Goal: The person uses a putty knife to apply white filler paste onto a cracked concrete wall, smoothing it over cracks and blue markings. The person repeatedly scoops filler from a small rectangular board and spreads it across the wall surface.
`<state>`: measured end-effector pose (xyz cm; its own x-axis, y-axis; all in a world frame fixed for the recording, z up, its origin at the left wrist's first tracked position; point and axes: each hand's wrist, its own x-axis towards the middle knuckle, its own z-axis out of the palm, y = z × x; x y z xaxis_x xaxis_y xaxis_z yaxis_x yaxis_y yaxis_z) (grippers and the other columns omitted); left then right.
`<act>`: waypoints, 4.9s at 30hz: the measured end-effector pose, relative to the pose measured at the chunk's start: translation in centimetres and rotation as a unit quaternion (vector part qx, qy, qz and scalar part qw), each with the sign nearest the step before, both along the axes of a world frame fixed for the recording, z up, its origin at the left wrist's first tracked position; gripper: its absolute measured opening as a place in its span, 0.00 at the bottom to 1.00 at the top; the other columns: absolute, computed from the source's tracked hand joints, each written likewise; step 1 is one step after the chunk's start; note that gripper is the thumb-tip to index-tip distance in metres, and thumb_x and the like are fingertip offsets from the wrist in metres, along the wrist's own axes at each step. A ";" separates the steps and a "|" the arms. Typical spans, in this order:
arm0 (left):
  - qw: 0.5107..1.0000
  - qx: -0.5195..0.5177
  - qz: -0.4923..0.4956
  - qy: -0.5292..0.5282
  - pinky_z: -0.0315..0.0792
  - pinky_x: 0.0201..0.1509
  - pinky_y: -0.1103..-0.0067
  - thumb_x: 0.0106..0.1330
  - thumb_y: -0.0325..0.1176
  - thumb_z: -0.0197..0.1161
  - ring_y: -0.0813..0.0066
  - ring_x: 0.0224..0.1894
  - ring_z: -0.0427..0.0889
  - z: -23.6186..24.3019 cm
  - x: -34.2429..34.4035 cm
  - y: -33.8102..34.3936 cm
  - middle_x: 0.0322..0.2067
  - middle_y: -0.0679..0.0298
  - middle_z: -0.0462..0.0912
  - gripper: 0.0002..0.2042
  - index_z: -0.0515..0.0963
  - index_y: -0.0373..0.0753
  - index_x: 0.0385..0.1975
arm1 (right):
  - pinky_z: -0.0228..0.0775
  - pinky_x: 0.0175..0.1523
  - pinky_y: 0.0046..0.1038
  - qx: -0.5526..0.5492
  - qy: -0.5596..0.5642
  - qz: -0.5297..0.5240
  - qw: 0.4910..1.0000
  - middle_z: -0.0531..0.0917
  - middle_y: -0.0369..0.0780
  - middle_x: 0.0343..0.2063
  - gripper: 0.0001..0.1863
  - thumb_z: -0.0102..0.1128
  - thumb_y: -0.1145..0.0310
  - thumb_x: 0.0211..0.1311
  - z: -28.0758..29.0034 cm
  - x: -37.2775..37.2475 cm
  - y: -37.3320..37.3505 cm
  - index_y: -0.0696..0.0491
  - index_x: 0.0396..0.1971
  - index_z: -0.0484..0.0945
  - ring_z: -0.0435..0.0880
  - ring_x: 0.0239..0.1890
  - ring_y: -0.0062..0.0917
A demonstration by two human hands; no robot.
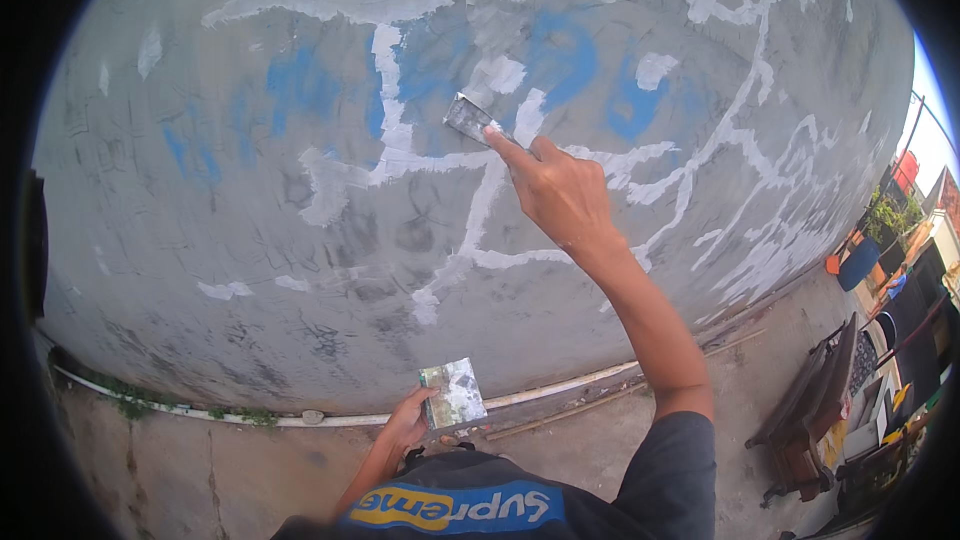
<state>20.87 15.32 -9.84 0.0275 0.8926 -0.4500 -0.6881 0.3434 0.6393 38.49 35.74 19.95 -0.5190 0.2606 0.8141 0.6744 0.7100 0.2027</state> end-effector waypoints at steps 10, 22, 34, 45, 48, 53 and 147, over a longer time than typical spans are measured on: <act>1.000 0.008 0.016 -0.017 0.73 0.58 0.68 0.68 0.32 0.50 0.66 0.53 0.77 -1.8 -1.4 -0.9 0.51 0.58 0.75 0.19 0.63 0.37 0.58 | 0.56 0.14 0.26 0.012 -0.024 -0.072 0.997 0.73 0.37 0.17 0.25 0.63 0.73 0.55 0.6 2.1 -1.8 0.36 0.55 0.77 0.70 0.11 0.24; 1.000 -0.009 0.005 0.003 0.74 0.56 0.68 0.67 0.33 0.50 0.67 0.51 0.78 -1.0 -0.5 -0.2 0.50 0.59 0.76 0.19 0.64 0.38 0.58 | 0.60 0.20 0.30 -0.008 0.030 -0.056 0.998 0.74 0.36 0.17 0.25 0.62 0.74 0.57 1.5 4.1 -0.5 0.35 0.54 0.79 0.71 0.14 0.27; 0.999 -0.033 0.028 -0.002 0.72 0.57 0.66 0.68 0.37 0.49 0.63 0.50 0.79 -2.0 -0.4 0.8 0.49 0.56 0.78 0.20 0.68 0.34 0.56 | 0.58 0.18 0.26 -0.013 0.071 0.016 0.997 0.72 0.36 0.18 0.25 0.62 0.74 0.57 1.9 6.4 2.2 0.37 0.55 0.78 0.67 0.14 0.23; 0.998 -0.013 0.056 -0.008 0.75 0.52 0.68 0.65 0.36 0.52 0.64 0.45 0.81 -3.7 -0.8 1.2 0.45 0.58 0.80 0.19 0.70 0.34 0.54 | 0.54 0.19 0.16 -0.148 0.435 0.211 0.863 0.71 0.29 0.18 0.21 0.54 0.72 0.68 -0.7 9.6 3.0 0.54 0.60 0.72 0.62 0.15 0.09; 0.994 0.008 0.098 0.039 0.75 0.52 0.70 0.65 0.34 0.52 0.66 0.46 0.80 -2.0 0.1 1.4 0.46 0.59 0.78 0.20 0.67 0.35 0.56 | 0.54 0.18 0.14 -0.351 0.440 0.269 0.782 0.72 0.31 0.18 0.21 0.52 0.69 0.70 -7.8 9.7 -1.0 0.56 0.62 0.69 0.66 0.15 0.10; 0.978 0.061 0.138 0.141 0.74 0.54 0.72 0.66 0.32 0.50 0.70 0.53 0.76 4.7 0.7 3.0 0.51 0.59 0.74 0.22 0.62 0.35 0.60 | 0.56 0.18 0.16 -0.684 0.417 0.362 0.477 0.72 0.33 0.19 0.24 0.53 0.66 0.71 -17.9 7.4 -7.0 0.57 0.63 0.66 0.67 0.14 0.12; 0.968 -0.059 -0.187 0.156 0.76 0.24 0.79 0.65 0.35 0.54 0.78 0.32 0.82 5.8 -0.4 6.3 0.39 0.61 0.81 0.20 0.69 0.34 0.56 | 0.62 0.20 0.23 -0.818 -0.011 0.174 0.549 0.74 0.34 0.13 0.13 0.55 0.62 0.68 -20.4 12.0 -5.7 0.57 0.33 0.80 0.70 0.12 0.17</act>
<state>20.45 21.65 -4.01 0.1847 0.7882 -0.5870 -0.2809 0.6147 0.7371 50.51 30.07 -0.50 -0.7743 0.5151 -0.3676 0.4501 0.0399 -0.8921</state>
